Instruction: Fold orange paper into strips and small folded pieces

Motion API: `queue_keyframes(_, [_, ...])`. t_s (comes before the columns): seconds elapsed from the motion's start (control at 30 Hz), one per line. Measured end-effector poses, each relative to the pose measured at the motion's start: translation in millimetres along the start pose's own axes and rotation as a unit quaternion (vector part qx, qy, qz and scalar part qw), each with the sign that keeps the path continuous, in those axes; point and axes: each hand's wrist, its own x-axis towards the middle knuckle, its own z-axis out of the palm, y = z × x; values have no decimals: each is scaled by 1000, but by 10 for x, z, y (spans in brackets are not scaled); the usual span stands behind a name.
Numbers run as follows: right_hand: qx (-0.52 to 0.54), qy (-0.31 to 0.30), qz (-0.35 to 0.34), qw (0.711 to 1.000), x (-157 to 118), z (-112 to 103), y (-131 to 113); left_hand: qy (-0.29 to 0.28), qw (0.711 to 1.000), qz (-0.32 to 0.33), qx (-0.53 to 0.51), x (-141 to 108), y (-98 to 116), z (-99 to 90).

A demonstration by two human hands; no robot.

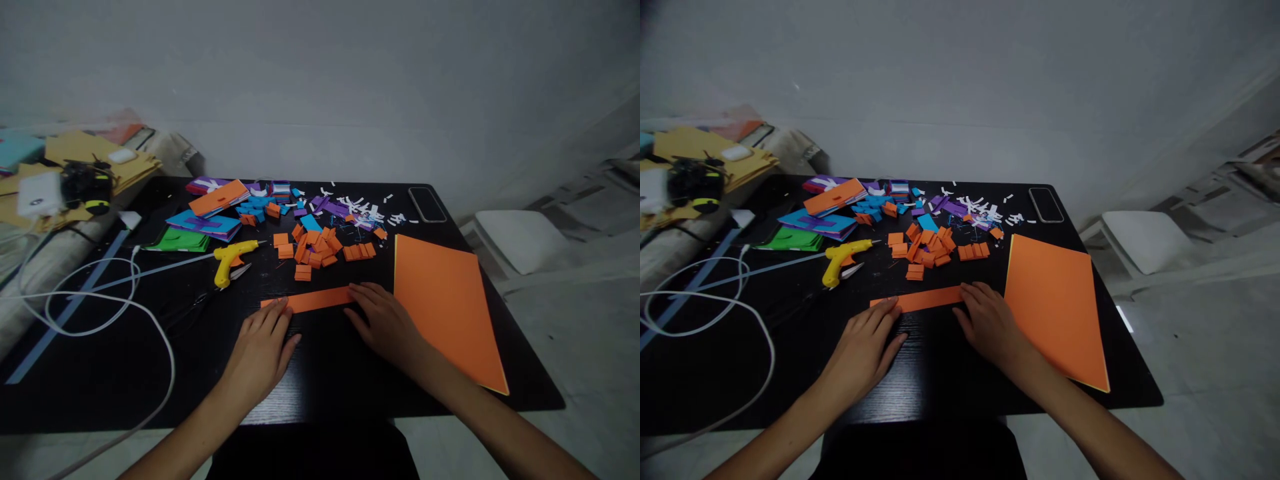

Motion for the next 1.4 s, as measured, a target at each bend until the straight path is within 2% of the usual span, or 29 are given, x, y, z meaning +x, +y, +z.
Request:
queue_keyframes(0.2, [-11,-2,0,1000,-13,12,10,-31,997,-31,67,159,133,-45])
queue_keyframes(0.33, [-17,-9,6,1000,8,6,-17,-31,992,-39,119,211,191,-13])
queue_keyframes(0.53, [-23,-10,3,1000,18,-3,-1,-3,993,-31,114,78,48,-10])
queue_keyframes(0.7, [-20,0,1,1000,23,14,-3,12,993,-39,110,-81,-110,-79])
queue_keyframes(0.8, [-9,6,2,1000,57,21,2,10,993,-46,108,-93,-158,-143])
queue_keyframes(0.9, [2,-6,19,1000,132,19,7,3,994,-56,97,14,-159,-208])
queue_keyframes(1.07, [29,-23,22,999,280,1,22,2,997,-43,62,368,-71,-214])
queue_keyframes(1.17, [52,-51,18,997,341,-20,41,-52,998,-1,28,582,18,-176])
queue_keyframes(1.27, [76,-75,29,994,386,-59,56,-113,993,11,11,748,81,-154])
queue_keyframes(1.4, [116,-83,31,989,437,-97,70,-137,990,6,-36,865,56,-128])
